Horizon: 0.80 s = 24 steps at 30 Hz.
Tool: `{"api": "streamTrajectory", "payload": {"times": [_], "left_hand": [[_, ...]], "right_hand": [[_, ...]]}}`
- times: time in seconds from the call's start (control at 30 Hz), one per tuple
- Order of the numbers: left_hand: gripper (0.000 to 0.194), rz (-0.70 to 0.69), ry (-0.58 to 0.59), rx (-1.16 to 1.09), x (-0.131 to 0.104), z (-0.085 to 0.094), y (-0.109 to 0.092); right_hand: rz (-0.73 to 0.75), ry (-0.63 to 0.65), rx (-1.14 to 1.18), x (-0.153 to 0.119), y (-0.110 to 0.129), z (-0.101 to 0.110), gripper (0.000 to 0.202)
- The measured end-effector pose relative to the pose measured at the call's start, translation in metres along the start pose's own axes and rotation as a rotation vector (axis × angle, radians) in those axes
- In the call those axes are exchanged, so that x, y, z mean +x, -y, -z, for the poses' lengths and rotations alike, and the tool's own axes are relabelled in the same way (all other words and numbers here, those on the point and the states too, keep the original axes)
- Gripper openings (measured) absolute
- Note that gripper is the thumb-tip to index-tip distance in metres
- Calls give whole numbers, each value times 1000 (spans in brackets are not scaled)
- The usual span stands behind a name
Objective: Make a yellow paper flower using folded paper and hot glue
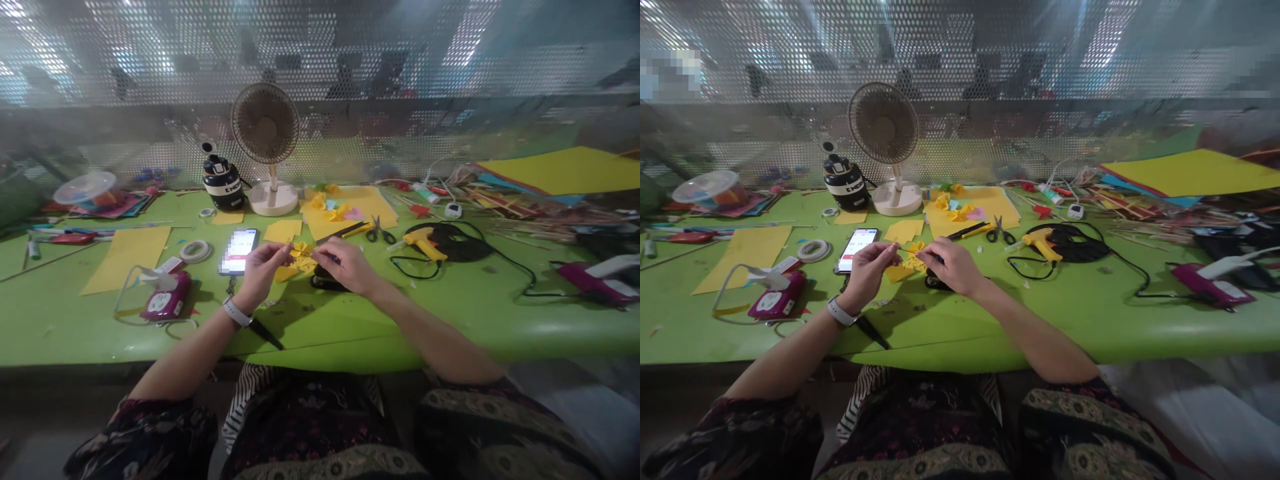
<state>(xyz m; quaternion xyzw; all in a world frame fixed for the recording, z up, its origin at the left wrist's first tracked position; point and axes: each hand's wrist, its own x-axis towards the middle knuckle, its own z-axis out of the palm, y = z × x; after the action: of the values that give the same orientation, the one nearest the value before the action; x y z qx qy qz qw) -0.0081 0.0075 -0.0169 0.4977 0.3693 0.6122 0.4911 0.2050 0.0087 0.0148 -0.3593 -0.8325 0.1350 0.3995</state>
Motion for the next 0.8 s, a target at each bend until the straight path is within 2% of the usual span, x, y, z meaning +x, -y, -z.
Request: {"api": "streamTrajectory", "payload": {"times": [0.23, 0.33, 0.57, 0.8], "left_hand": [[29, 5, 12, -4, 0, -2, -1], [30, 9, -8, 3, 0, -3, -2], [30, 8, -3, 5, 1, -2, -2], [31, 14, -19, 12, 0, -3, -2]], "right_hand": [[-31, -58, 4, -2, -2, -4, 26], [-43, -62, 15, -2, -1, -3, 28], [-63, 24, 46, 2, 1, 4, 41], [-97, -31, 9, -2, -1, -3, 17]]}}
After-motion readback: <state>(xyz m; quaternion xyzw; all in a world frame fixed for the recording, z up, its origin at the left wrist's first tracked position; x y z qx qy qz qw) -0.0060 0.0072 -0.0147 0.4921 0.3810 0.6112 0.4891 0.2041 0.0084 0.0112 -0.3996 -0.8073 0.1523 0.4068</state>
